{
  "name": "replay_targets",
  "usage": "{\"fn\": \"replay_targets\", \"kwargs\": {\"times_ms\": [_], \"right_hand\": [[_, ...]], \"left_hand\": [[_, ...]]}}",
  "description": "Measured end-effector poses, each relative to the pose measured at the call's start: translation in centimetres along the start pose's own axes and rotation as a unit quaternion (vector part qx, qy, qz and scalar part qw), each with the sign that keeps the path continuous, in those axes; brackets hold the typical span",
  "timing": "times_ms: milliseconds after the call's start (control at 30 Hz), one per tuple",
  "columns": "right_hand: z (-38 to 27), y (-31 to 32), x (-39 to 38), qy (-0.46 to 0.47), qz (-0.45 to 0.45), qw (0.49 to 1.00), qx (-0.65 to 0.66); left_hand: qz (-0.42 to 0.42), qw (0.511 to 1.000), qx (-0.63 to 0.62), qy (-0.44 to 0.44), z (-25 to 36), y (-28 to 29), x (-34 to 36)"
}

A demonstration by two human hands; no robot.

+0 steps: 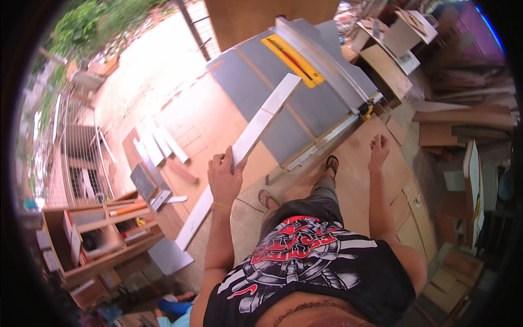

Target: The person uses a table saw to cut long white wooden strips. They adjust the fence, feed the wood through the saw, and then carry the cut pieces to a nearby cabinet to fit them into slots.

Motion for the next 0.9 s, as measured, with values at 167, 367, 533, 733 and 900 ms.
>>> {"fn": "replay_targets", "kwargs": {"times_ms": [167,367,533,733,900], "right_hand": [[6.4,4.9,10.2,-0.172,0.026,0.980,0.093],[13.1,-4.2,20.3,-0.226,-0.166,0.956,0.083],[25.6,-10.1,32.1,-0.269,-0.191,0.888,0.320],[29.0,-16.0,33.0,-0.284,-0.201,0.875,0.338],[29.4,-16.7,34.8,-0.276,-0.189,0.880,0.336]], "left_hand": [[-0.029,0.989,0.110,-0.100,4.2,-8.4,9.7],[-0.040,0.978,0.177,-0.100,2.9,-13.9,14.9],[-0.031,0.977,0.182,-0.108,3.4,-16.2,17.1],[-0.044,0.973,0.216,-0.066,3.9,-15.8,15.8],[-0.043,0.975,0.207,-0.063,4.8,-16.8,15.7]]}}
Point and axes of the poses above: each hand's wrist, its own x-axis towards the middle knuckle, its own y-axis out of the back of the hand, z = x × y, the point moved 3 cm from there along x, towards the middle knuckle, and after that the axes turned 1 degree about -z, right-handed, at the moved point
